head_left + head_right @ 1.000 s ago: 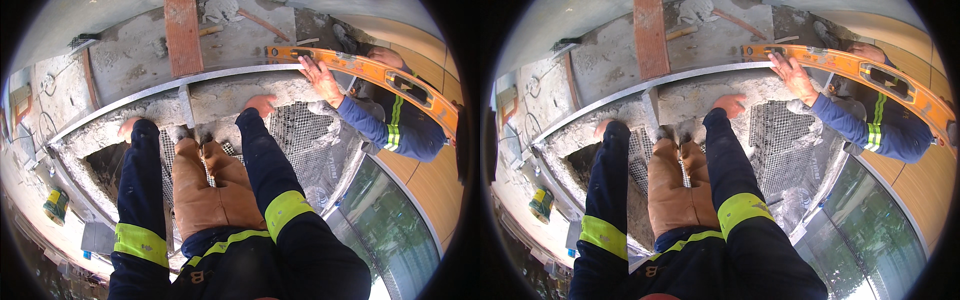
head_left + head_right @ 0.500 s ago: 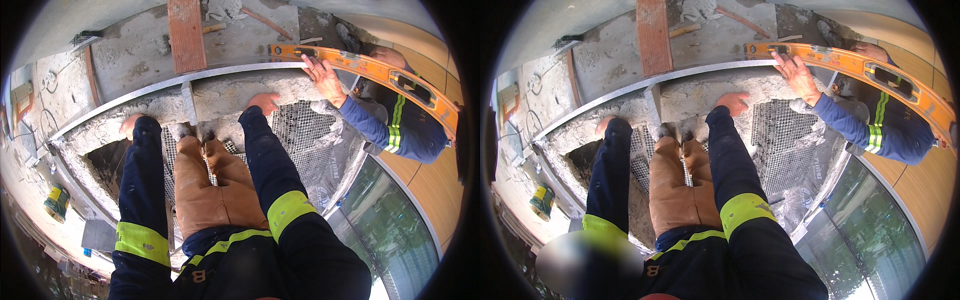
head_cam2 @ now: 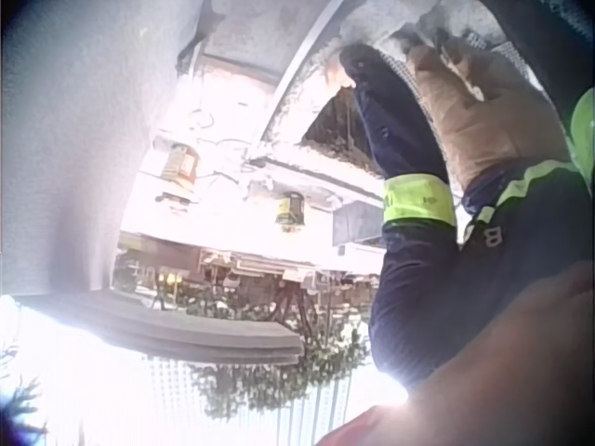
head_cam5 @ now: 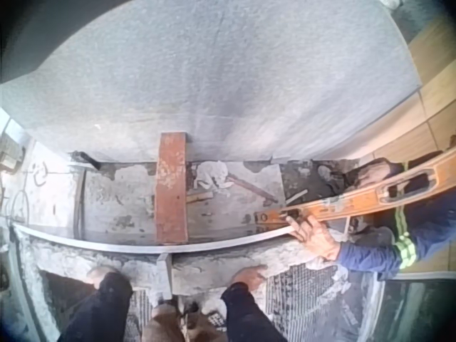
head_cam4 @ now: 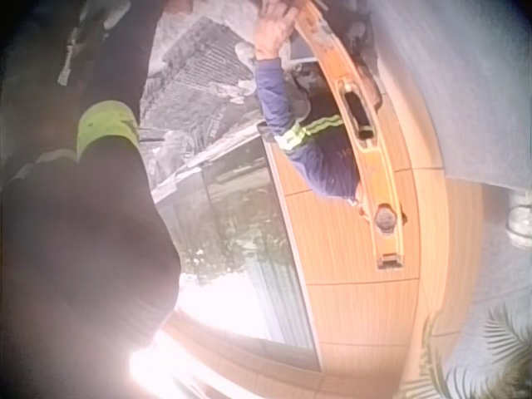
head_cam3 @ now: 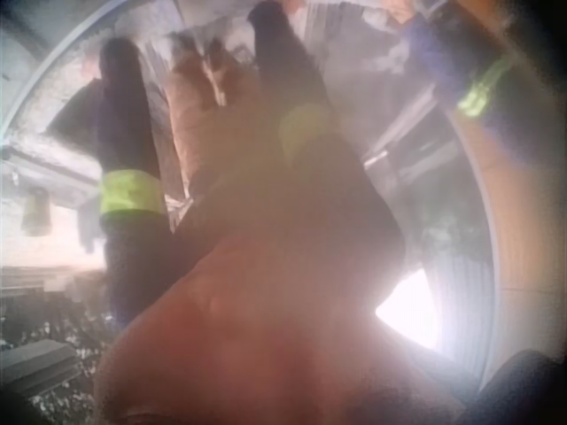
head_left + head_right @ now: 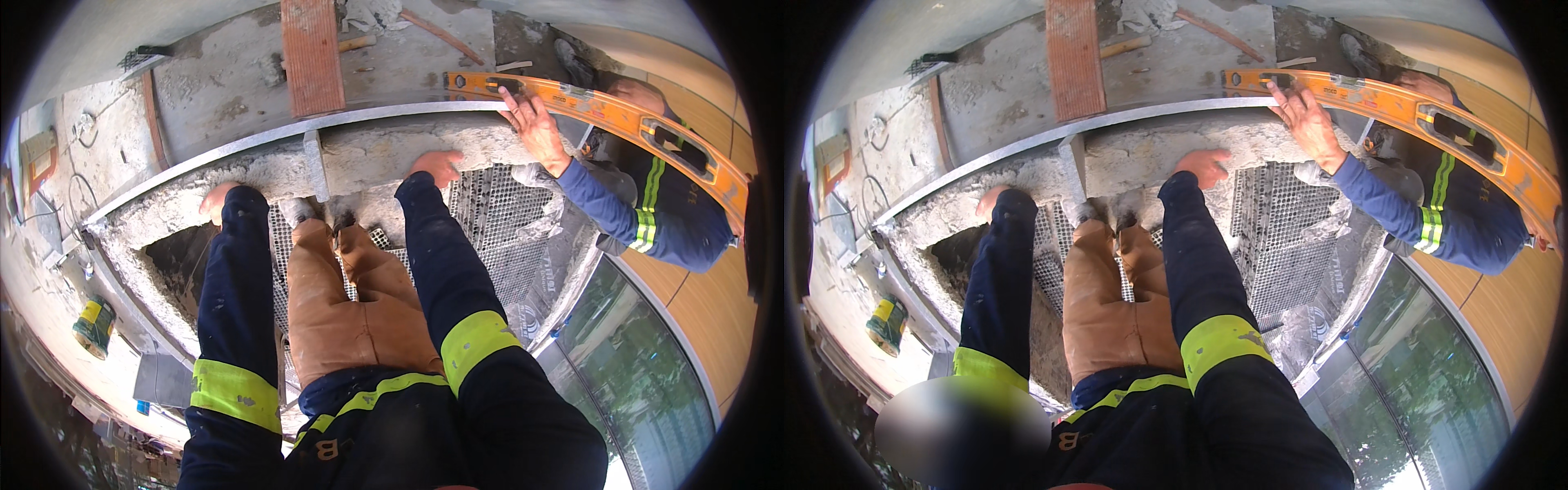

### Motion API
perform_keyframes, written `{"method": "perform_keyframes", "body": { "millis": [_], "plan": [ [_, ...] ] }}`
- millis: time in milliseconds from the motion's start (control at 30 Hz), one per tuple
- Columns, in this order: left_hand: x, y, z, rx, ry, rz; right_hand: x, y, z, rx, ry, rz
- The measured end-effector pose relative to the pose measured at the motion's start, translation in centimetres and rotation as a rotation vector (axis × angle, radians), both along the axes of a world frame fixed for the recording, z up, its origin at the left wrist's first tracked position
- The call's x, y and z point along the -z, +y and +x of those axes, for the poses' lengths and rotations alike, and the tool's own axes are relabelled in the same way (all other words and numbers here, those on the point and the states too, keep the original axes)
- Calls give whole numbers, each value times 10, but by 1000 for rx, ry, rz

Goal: The person walks across a construction site and positions metal frame pieces along a curved glass wall. They use a red hook tool to adjust the frame and later use a spirit level with a coworker to check alignment.

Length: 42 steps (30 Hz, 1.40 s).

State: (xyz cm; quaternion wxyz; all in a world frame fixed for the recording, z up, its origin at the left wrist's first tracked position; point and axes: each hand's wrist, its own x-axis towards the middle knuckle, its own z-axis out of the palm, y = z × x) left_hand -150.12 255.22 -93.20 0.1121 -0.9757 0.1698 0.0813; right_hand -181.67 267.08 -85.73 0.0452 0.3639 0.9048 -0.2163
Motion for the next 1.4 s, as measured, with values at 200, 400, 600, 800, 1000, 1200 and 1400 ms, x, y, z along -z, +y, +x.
{"method": "perform_keyframes", "body": {
  "millis": [200,400,600,800,1000,1200,1400],
  "plan": [
    [7,3,5,-5,-8,0,0,0,0,0,-4,-26],
    [-4,2,-5,3,-12,7,8,3,-3,17,22,23],
    [20,7,12,-44,-28,2,4,2,-1,24,25,-18],
    [47,1,27,-111,-32,20,7,2,-3,61,69,-25],
    [23,-15,2,-205,102,61,19,6,-5,60,129,44],
    [-12,-19,-18,-15,353,22,4,4,-5,23,100,-38],
    [-54,-25,-46,120,453,17,-3,1,-4,28,49,-41]
  ]
}}
